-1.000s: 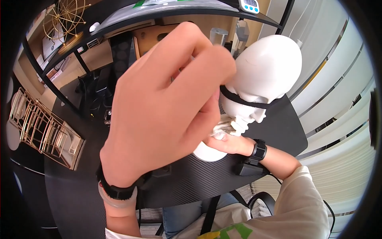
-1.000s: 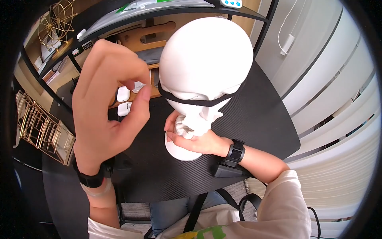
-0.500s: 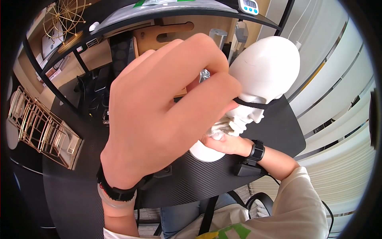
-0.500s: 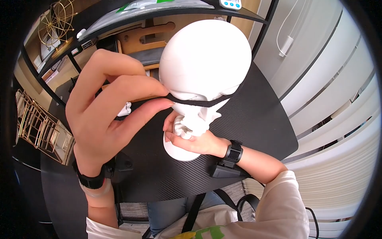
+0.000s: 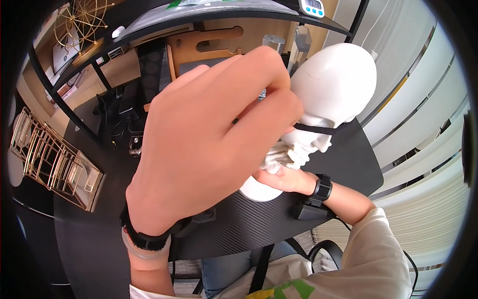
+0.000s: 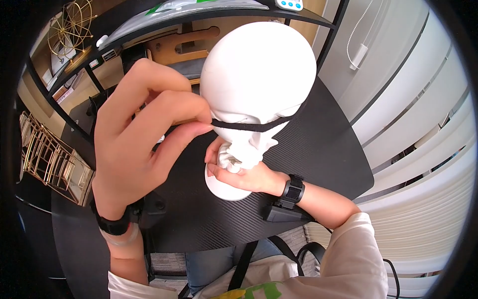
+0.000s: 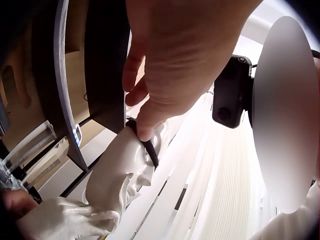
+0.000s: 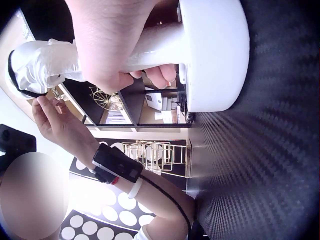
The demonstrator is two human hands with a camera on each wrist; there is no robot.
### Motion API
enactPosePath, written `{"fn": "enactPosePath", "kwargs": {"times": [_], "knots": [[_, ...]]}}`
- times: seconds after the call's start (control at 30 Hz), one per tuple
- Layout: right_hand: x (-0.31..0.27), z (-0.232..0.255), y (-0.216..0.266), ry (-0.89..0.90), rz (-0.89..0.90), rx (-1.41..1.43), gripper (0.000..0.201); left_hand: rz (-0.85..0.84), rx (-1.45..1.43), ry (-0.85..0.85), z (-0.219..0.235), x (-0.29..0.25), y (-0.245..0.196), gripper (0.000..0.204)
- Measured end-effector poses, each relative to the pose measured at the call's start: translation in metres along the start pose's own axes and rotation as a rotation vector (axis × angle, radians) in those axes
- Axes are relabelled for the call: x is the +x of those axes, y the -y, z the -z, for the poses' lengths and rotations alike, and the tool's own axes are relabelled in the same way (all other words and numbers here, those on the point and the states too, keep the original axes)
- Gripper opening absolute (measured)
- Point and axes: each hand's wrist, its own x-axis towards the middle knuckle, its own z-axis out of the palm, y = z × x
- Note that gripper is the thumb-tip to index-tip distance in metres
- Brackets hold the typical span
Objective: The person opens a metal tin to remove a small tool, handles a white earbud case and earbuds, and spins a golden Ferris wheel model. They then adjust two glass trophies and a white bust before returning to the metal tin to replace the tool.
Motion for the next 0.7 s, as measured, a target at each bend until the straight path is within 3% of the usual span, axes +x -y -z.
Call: {"fn": "enactPosePath", "kwargs": {"times": [0.3, 0.37, 0.4, 0.5, 0.57, 0.6, 0.67, 0.7], "knots": [[0.002, 0.0, -0.01, -0.004, -0.033, 0.015, 0.012, -0.058, 0.008, -0.072, 0.0, 0.0, 0.007, 0.025], [0.001, 0.0, -0.01, -0.002, 0.013, -0.006, 0.012, 0.096, 0.059, -0.061, 0.004, 0.002, 0.0, 0.026], [0.001, 0.0, -0.008, -0.003, 0.006, -0.022, 0.012, 0.096, 0.06, -0.06, 0.004, 0.002, -0.001, 0.026], [0.001, 0.0, -0.011, 0.002, 0.042, -0.041, 0.012, 0.075, 0.045, -0.088, -0.002, 0.0, 0.002, 0.023], [0.001, 0.001, -0.011, 0.008, 0.085, -0.045, 0.012, -0.059, 0.078, -0.244, -0.008, -0.001, 0.012, 0.02], [0.001, 0.001, -0.009, 0.013, 0.071, -0.077, 0.012, -0.06, 0.077, -0.244, -0.005, -0.005, 0.008, 0.02], [0.001, 0.001, -0.007, 0.017, 0.058, -0.109, 0.012, 0.047, 0.185, 0.041, 0.014, 0.008, -0.013, 0.022], [0.001, 0.001, -0.007, 0.016, 0.034, -0.063, 0.012, 0.046, 0.185, 0.041, 0.012, 0.006, -0.011, 0.022]]}}
